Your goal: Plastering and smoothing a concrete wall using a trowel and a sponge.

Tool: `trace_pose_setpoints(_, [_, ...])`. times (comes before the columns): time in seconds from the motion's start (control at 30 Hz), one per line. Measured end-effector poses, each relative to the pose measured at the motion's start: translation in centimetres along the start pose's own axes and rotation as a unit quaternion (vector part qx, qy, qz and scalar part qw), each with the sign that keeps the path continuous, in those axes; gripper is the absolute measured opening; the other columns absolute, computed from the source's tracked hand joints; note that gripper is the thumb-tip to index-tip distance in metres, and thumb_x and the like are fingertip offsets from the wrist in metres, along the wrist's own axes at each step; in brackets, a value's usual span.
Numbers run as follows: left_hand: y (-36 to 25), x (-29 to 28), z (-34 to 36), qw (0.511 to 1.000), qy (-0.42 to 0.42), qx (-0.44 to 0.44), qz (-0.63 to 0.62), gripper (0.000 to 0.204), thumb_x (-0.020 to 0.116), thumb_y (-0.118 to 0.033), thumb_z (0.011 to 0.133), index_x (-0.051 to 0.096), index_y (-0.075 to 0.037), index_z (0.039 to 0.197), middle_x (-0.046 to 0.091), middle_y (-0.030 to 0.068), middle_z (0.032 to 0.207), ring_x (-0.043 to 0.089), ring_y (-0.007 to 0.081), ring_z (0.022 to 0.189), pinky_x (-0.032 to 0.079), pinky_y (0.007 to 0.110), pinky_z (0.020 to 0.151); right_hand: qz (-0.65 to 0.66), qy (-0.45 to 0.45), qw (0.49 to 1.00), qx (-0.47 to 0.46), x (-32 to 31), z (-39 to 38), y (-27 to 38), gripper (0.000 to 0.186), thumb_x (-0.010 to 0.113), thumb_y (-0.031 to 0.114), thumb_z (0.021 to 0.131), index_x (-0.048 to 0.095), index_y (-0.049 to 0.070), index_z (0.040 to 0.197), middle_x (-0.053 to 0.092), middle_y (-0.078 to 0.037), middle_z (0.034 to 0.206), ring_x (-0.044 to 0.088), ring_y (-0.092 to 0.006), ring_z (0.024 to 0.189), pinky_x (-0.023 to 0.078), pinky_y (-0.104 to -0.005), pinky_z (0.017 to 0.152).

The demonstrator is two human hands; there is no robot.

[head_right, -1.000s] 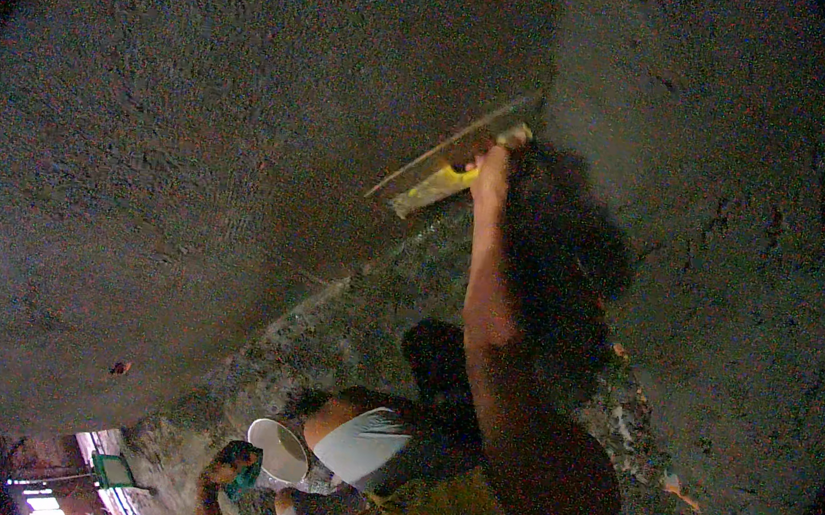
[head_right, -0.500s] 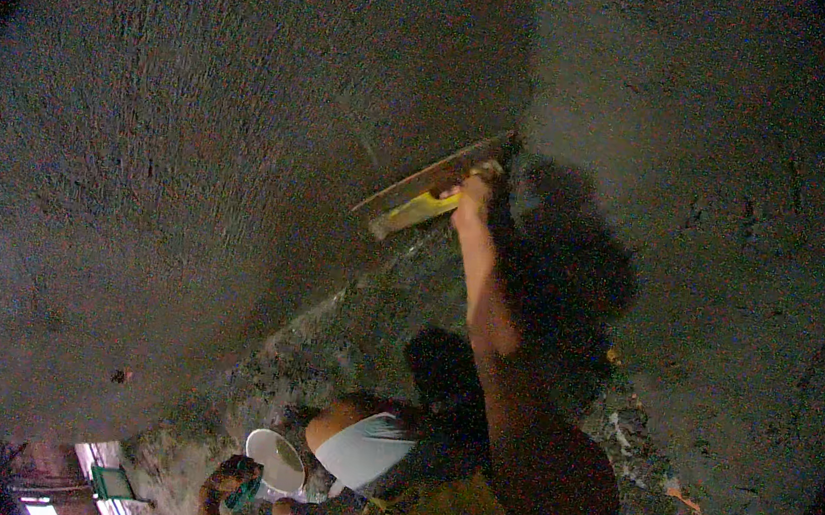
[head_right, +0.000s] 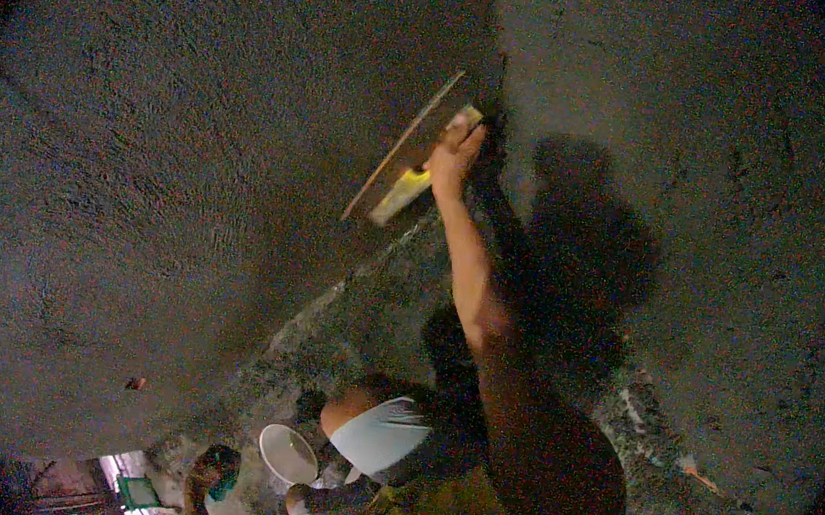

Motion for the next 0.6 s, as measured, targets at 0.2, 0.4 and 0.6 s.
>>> trace_pose_setpoints(0.2, [4.9, -6.6, -10.2, 0.991, -0.113, -0.068, -0.013, 0.038, 0.057, -0.024, 0.092, 0.052, -0.003, 0.123, 0.060, 0.0118, 0.117, 0.057, 0.0251, 0.104, 0.046, 0.039, 0.091, 0.213, 0.121, 0.920, 0.305, 2.3, -13.6, -0.8, 0.056, 0.046, 0.043, 0.096, 0.030, 0.004, 0.132, 0.051, -0.014, 0.090, 0.054, -0.0229, 0.056, 0.047, -0.0357, 0.043])
trace_pose_setpoints(0.4, [6.1, -8.3, -14.9, 0.984, -0.155, -0.081, -0.029, 0.038, 0.054, -0.023, 0.093, 0.051, -0.003, 0.125, 0.059, 0.0121, 0.119, 0.057, 0.0259, 0.107, 0.045, 0.040, 0.094, 0.355, 0.177, 0.860, 0.322, 1.2, -18.1, 12.3, 0.028, 0.043, 0.032, 0.097, 0.041, 0.004, 0.101, 0.045, -0.008, 0.068, 0.045, -0.0176, 0.041, 0.043, -0.0330, 0.035])
trace_pose_setpoints(0.6, [6.0, -4.9, -11.2, 0.990, -0.114, -0.068, -0.044, 0.037, 0.052, -0.021, 0.094, 0.050, -0.002, 0.126, 0.058, 0.0123, 0.122, 0.056, 0.0268, 0.109, 0.045, 0.041, 0.096, 0.275, 0.137, 0.876, 0.371, 1.9, -19.5, 2.0, 0.030, 0.042, 0.036, 0.097, 0.044, 0.006, 0.101, 0.048, -0.008, 0.072, 0.042, -0.0166, 0.039, 0.042, -0.0321, 0.035])
Point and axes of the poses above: each hand's wrist, its own z-axis towards the middle knuckle, its own x-axis out of the palm, y = z × x, the point moved 10 cm from there along z, towards the middle knuckle
